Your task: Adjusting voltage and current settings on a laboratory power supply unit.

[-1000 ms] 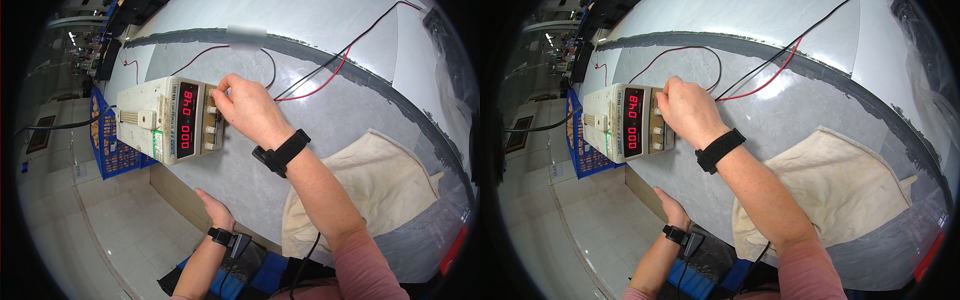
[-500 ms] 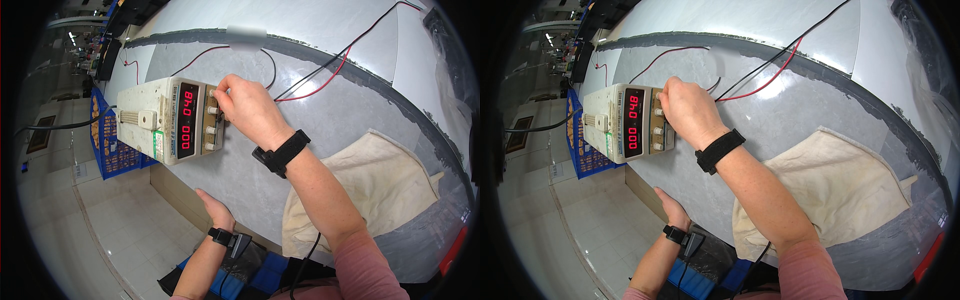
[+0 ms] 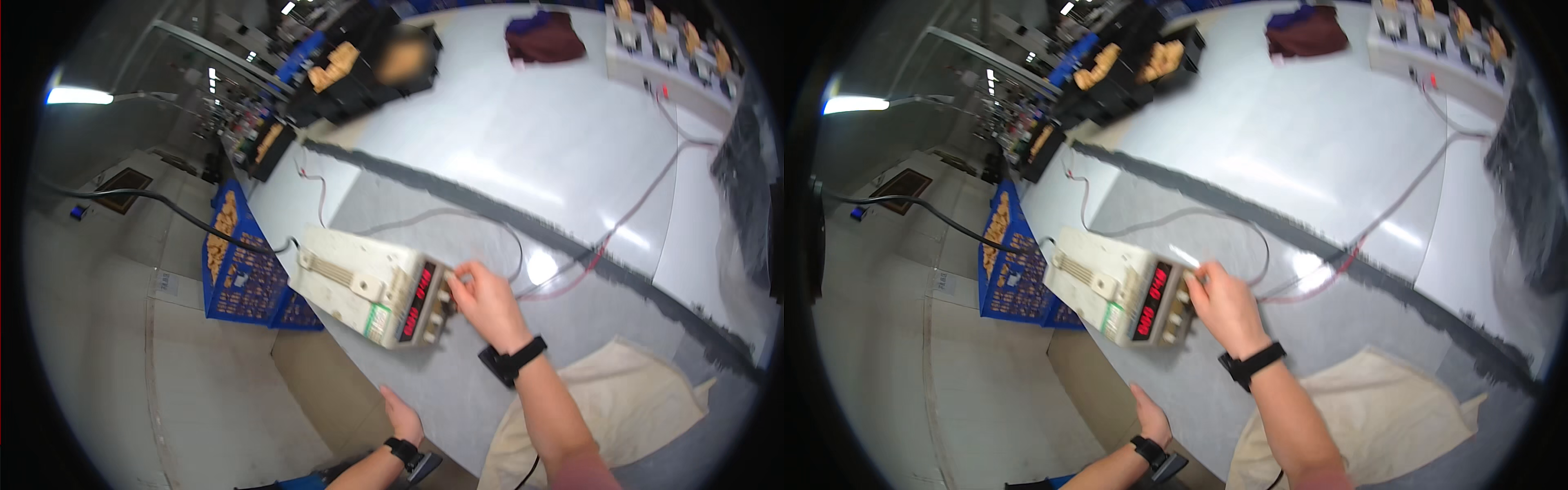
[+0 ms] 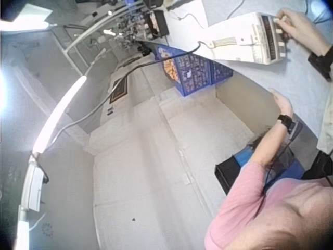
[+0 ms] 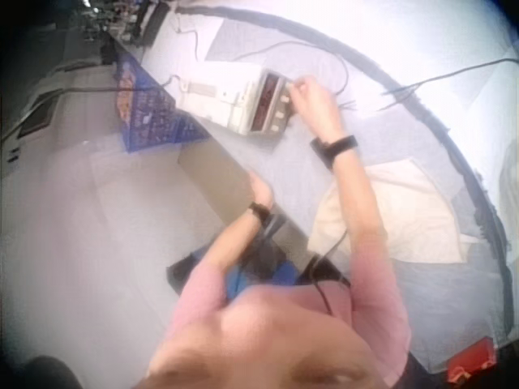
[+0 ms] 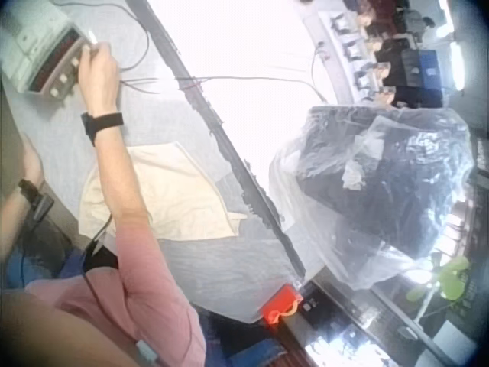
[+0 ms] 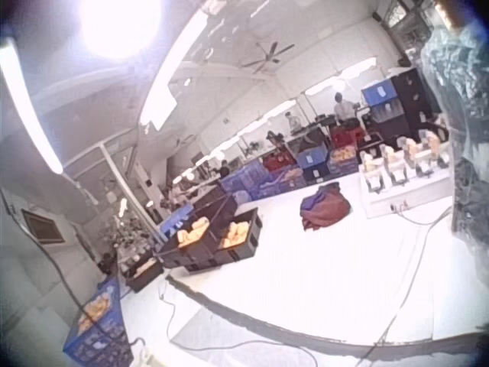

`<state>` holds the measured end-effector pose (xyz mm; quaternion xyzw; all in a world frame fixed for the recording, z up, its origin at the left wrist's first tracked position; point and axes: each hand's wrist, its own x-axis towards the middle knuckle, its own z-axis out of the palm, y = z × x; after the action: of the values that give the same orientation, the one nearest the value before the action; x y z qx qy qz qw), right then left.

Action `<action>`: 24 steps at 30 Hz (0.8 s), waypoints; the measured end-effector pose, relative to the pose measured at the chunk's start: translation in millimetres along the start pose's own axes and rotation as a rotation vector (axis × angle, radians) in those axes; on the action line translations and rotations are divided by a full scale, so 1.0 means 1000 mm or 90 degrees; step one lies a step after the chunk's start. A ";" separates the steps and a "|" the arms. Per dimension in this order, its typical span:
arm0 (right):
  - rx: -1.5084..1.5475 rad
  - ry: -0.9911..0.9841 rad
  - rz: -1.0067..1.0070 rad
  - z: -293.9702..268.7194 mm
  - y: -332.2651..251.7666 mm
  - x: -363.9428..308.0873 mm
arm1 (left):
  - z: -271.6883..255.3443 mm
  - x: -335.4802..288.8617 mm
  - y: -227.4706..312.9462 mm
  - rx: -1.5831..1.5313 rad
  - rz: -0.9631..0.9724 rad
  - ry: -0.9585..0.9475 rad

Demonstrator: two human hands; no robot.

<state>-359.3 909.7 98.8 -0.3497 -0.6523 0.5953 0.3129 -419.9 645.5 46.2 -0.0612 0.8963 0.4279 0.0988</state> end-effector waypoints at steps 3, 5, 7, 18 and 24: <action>-0.006 -0.011 0.048 -0.009 0.007 -0.008 | 0.009 -0.005 -0.008 -0.037 -0.069 -0.049; 0.013 -0.021 0.047 -0.004 0.007 -0.009 | 0.005 -0.008 -0.001 -0.069 -0.064 -0.032; 0.014 -0.017 0.021 -0.003 0.006 -0.009 | 0.007 0.004 -0.018 -0.069 -0.054 -0.011; 0.011 -0.042 0.050 -0.002 -0.008 -0.004 | 0.007 0.016 -0.023 -0.081 -0.045 -0.069; 0.002 -0.048 0.058 -0.007 -0.013 -0.004 | 0.005 0.013 -0.021 -0.109 -0.043 -0.094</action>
<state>-352.1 909.3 112.6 -0.3558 -0.6460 0.6227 0.2614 -428.1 635.7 23.9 -0.0679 0.8441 0.5027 0.1734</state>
